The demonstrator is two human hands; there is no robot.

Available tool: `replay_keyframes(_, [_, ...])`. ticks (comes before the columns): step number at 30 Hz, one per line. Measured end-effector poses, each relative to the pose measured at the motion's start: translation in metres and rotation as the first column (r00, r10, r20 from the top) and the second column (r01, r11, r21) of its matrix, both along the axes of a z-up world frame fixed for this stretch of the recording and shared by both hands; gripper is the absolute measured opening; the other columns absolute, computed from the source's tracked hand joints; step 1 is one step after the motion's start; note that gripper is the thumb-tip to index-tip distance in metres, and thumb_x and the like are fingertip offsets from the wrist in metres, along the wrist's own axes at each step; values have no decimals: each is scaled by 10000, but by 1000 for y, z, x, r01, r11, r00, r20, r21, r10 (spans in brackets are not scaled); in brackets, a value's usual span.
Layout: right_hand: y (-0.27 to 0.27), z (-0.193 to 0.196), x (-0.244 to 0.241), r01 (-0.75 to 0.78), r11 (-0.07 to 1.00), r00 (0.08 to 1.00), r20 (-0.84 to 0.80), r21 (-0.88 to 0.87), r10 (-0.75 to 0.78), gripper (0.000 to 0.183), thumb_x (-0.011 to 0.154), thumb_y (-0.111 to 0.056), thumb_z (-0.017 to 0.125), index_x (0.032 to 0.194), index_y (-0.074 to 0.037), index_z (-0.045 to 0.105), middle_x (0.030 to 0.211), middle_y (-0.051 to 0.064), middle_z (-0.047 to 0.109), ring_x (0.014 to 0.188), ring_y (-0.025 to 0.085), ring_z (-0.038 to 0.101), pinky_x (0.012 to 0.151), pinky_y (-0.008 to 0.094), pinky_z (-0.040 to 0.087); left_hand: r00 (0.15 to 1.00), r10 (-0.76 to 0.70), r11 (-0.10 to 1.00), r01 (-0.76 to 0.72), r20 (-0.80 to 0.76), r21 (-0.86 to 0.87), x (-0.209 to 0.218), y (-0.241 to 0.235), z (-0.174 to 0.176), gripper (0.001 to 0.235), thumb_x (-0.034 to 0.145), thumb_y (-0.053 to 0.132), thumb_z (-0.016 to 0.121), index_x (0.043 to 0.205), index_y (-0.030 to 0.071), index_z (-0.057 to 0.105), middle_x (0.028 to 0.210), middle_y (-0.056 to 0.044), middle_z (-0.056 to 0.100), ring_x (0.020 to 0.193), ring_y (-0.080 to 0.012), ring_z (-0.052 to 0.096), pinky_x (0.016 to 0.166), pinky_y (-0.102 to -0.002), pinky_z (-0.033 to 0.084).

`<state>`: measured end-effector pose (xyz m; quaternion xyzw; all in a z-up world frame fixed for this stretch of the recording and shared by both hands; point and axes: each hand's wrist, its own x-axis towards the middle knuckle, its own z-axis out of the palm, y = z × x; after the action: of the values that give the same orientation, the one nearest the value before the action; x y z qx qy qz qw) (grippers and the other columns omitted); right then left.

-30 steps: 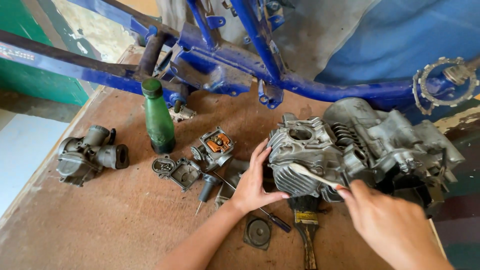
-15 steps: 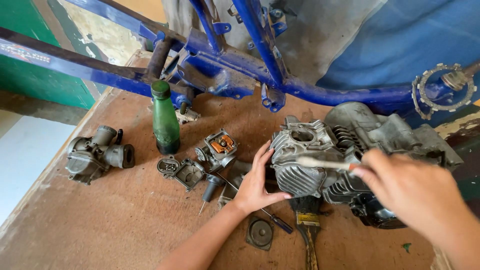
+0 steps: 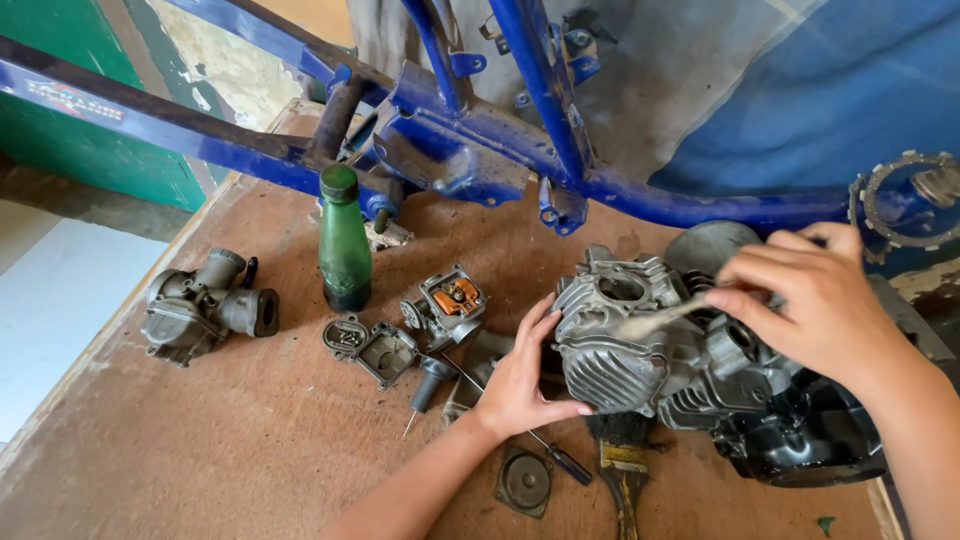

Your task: Cleaning and assembling motorcycle engine and carburetor components

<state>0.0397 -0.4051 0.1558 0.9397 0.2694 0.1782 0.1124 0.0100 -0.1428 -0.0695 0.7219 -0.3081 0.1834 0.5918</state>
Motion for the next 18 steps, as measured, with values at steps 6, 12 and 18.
replay_keyframes(6, [27, 15, -16, 44, 988, 973, 229, -150, -9, 382, 1003, -391, 597, 671, -235, 703, 645, -112, 680, 772, 134, 537, 1064, 418, 357, 1000, 13, 1000, -13, 3, 17, 0, -1, -2, 1166, 712, 596, 800, 1573, 117, 176, 1665, -241, 196, 1472, -465, 407, 1088, -565, 499])
replay_keyframes(12, [68, 13, 12, -221, 973, 974, 39, -58, 224, 233, 810, -173, 661, 585, -121, 689, 597, -44, 649, 691, 163, 518, 1037, 411, 376, 1000, 12, 1000, -11, 13, -3, -3, 0, 5, 1164, 701, 578, 814, 1570, 117, 192, 1666, -246, 201, 1491, -458, 388, 1100, -555, 495])
replay_keyframes(18, [80, 2, 23, -388, 921, 919, -91, -23, 385, 178, 674, -109, 671, 533, -133, 564, 588, -26, 572, 694, 181, 508, 974, 389, 363, 1000, 4, 1000, -4, -7, -6, -2, 2, 4, 1176, 677, 504, 851, 1565, 97, 197, 1651, -251, 220, 1478, -460, 390, 1120, -552, 470])
